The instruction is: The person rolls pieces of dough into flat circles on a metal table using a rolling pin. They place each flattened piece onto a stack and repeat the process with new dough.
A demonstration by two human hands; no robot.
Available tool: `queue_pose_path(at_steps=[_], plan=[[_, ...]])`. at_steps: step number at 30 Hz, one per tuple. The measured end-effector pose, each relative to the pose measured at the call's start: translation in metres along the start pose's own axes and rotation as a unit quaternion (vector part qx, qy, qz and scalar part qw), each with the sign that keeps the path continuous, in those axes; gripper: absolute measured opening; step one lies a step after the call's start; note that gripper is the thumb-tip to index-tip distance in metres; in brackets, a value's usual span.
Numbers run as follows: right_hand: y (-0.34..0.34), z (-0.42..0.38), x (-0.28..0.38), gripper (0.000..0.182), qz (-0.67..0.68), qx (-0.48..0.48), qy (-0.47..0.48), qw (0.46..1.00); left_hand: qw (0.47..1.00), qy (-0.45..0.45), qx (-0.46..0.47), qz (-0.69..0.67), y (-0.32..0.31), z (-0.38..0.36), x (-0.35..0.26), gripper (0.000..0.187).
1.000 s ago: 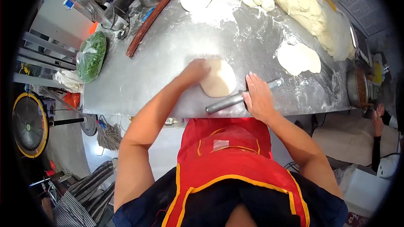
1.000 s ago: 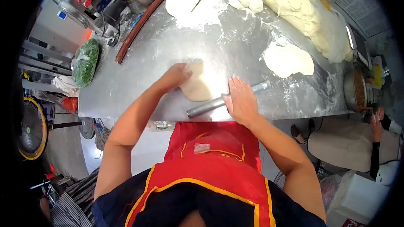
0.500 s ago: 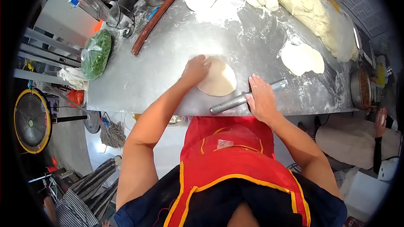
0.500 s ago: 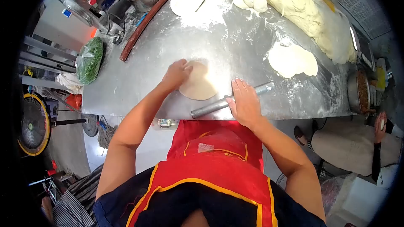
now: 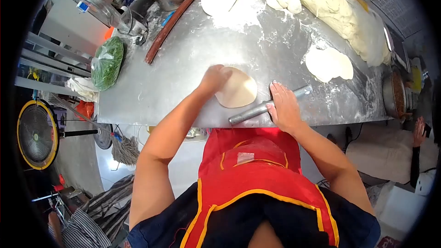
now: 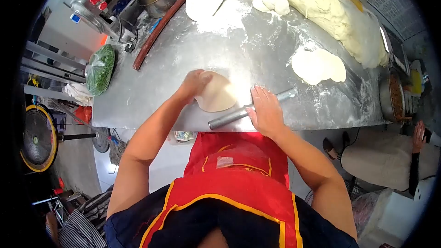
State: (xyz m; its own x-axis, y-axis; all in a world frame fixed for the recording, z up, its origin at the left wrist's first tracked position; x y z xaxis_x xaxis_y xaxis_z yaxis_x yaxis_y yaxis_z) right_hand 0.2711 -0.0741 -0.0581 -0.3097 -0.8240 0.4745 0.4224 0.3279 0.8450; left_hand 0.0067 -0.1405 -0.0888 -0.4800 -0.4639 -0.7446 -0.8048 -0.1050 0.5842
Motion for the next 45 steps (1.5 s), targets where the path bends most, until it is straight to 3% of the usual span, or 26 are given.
queue_pose_path(at_steps=[2, 3, 4, 6, 7, 10, 11, 12, 13, 14, 15, 18, 19, 20, 22, 25, 28, 29, 31, 34, 36, 38, 41, 44, 45], plan=[[-0.002, 0.007, 0.001, 0.053, -0.004, -0.005, -0.026, 1.000, 0.978, 0.046, 0.114, -0.167, -0.012, -0.016, -0.012, 0.032], [0.001, 0.034, 0.005, 0.051, 0.002, -0.009, -0.028, 1.000, 0.986, -0.030, 0.157, -0.038, 0.000, -0.024, -0.043, 0.032], [-0.008, 0.061, -0.004, 0.049, -0.015, -0.051, -0.021, 0.998, 0.990, -0.065, 0.095, 0.082, 0.000, -0.014, -0.054, 0.032], [-0.018, 0.110, -0.020, 0.049, -0.024, -0.085, -0.040, 0.995, 0.943, -0.121, -0.032, 0.309, -0.005, -0.002, -0.075, 0.032], [-0.020, 0.124, -0.022, 0.049, -0.014, -0.079, -0.066, 0.995, 0.951, -0.083, -0.014, 0.299, -0.004, 0.001, -0.080, 0.031], [-0.017, 0.104, -0.012, 0.049, 0.014, -0.026, -0.066, 0.997, 0.912, -0.162, -0.026, 0.375, 0.008, -0.010, -0.070, 0.031], [-0.020, 0.074, -0.014, 0.050, -0.022, -0.023, -0.023, 0.999, 0.889, -0.160, -0.025, 0.429, 0.010, -0.005, -0.056, 0.030], [-0.021, 0.041, -0.014, 0.052, -0.061, -0.021, 0.019, 0.998, 0.881, -0.266, -0.111, 0.376, -0.005, 0.024, 0.011, 0.026], [-0.003, 0.018, 0.002, 0.056, -0.031, 0.013, -0.004, 0.999, 0.941, -0.106, -0.072, 0.312, 0.014, -0.005, -0.015, 0.023], [0.011, 0.000, 0.014, 0.057, -0.025, 0.027, -0.011, 0.999, 0.987, 0.004, -0.028, 0.161, 0.014, -0.014, -0.009, 0.023], [0.016, -0.003, 0.014, 0.057, -0.021, 0.022, -0.018, 0.999, 0.993, 0.121, 0.019, 0.006, 0.014, -0.018, -0.005, 0.023], [-0.004, 0.024, 0.002, 0.054, -0.021, -0.005, -0.021, 1.000, 0.989, -0.003, 0.145, -0.014, 0.005, -0.020, -0.025, 0.024], [-0.008, 0.050, -0.001, 0.052, -0.008, -0.028, -0.034, 0.999, 0.985, -0.099, 0.109, 0.089, 0.004, -0.015, -0.038, 0.025], [-0.016, 0.083, -0.011, 0.051, -0.008, -0.057, -0.062, 0.996, 0.959, -0.075, 0.079, 0.263, 0.000, 0.002, -0.048, 0.028], [-0.032, 0.102, -0.014, 0.051, -0.002, -0.090, -0.070, 0.993, 0.919, -0.142, -0.053, 0.365, -0.001, -0.003, -0.073, 0.030], [-0.029, 0.093, -0.016, 0.053, 0.006, -0.123, -0.013, 0.992, 0.903, -0.113, -0.031, 0.414, 0.003, -0.012, -0.071, 0.030], [-0.001, 0.020, 0.007, 0.061, 0.022, -0.044, 0.019, 0.999, 0.934, -0.118, -0.005, 0.338, 0.015, -0.001, -0.039, 0.031], [0.016, 0.009, 0.017, 0.066, 0.096, 0.056, -0.064, 0.992, 0.933, -0.134, 0.023, 0.332, 0.016, 0.008, -0.050, 0.032], [0.019, -0.026, 0.022, 0.071, 0.092, -0.011, -0.004, 0.996, 0.931, -0.154, 0.084, 0.320, 0.016, 0.014, -0.071, 0.033], [0.022, -0.040, 0.026, 0.063, 0.013, -0.005, 0.009, 1.000, 0.882, -0.369, 0.083, 0.283, -0.030, 0.063, -0.107, 0.033], [0.018, -0.041, 0.022, 0.063, 0.010, -0.010, 0.014, 1.000, 0.902, -0.355, 0.109, 0.221, -0.064, 0.084, -0.160, 0.036], [0.015, -0.043, 0.020, 0.063, 0.016, -0.019, 0.016, 1.000, 0.946, -0.279, 0.164, -0.003, -0.100, 0.113, -0.191, 0.047], [0.011, -0.046, 0.014, 0.062, 0.061, -0.030, 0.008, 0.998, 0.921, -0.350, -0.038, 0.165, -0.125, 0.136, -0.213, 0.064], [0.005, -0.046, 0.013, 0.060, 0.050, -0.068, 0.022, 0.996, 0.842, -0.394, -0.084, 0.358, -0.157, 0.125, -0.215, 0.076], [0.004, -0.046, 0.012, 0.061, 0.053, -0.067, 0.014, 0.996, 0.837, -0.418, -0.038, 0.350, -0.172, 0.130, -0.209, 0.080]])
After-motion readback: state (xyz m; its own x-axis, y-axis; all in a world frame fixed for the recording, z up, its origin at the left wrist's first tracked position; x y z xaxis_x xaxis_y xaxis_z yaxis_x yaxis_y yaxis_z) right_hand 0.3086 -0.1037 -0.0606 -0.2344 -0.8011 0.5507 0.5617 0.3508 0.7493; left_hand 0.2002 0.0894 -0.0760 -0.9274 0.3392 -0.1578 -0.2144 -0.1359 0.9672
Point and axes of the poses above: each hand's wrist, its own z-axis towards the middle knuckle, its own y-axis out of the back of the hand, x = y × z, the point moved 2 cm from there along z, towards the middle knuckle, and after that the axes turned 15 degrees about z, right-handed, at the moved point
